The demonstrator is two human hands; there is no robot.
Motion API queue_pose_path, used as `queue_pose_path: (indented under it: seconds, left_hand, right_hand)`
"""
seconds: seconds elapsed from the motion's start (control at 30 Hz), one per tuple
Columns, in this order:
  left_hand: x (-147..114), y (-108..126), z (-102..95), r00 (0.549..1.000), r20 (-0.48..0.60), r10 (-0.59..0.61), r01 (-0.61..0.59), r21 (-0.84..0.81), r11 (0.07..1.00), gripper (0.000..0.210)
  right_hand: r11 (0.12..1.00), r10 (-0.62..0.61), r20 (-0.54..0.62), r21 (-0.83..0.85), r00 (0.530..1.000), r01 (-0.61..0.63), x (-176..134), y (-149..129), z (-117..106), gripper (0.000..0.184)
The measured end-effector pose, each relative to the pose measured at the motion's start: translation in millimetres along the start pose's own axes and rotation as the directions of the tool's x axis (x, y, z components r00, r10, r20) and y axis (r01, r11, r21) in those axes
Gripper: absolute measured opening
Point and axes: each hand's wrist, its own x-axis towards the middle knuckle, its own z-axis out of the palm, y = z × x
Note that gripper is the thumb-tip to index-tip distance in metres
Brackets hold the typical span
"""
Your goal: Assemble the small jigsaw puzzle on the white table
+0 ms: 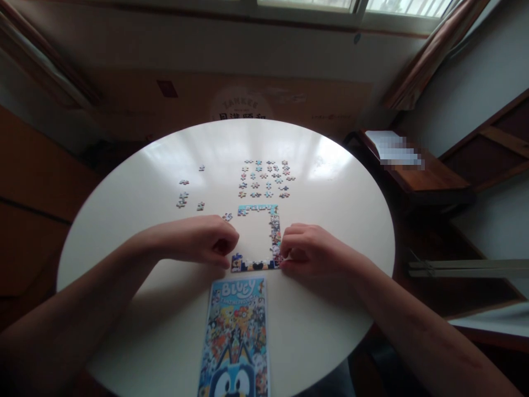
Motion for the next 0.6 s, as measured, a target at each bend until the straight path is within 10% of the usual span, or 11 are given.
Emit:
queue_pose_path:
  seconds: [0.6]
  left_hand:
    - [-2.8, -2.2, -6.6, 0.993, -0.018, 0.12, -0.121, -0.096, 0.988, 0.036]
  right_hand:
    - [0.997, -0.014, -0.009, 0.072, 1.0, 0.014, -4.2, -4.5, -11.9, 0.02]
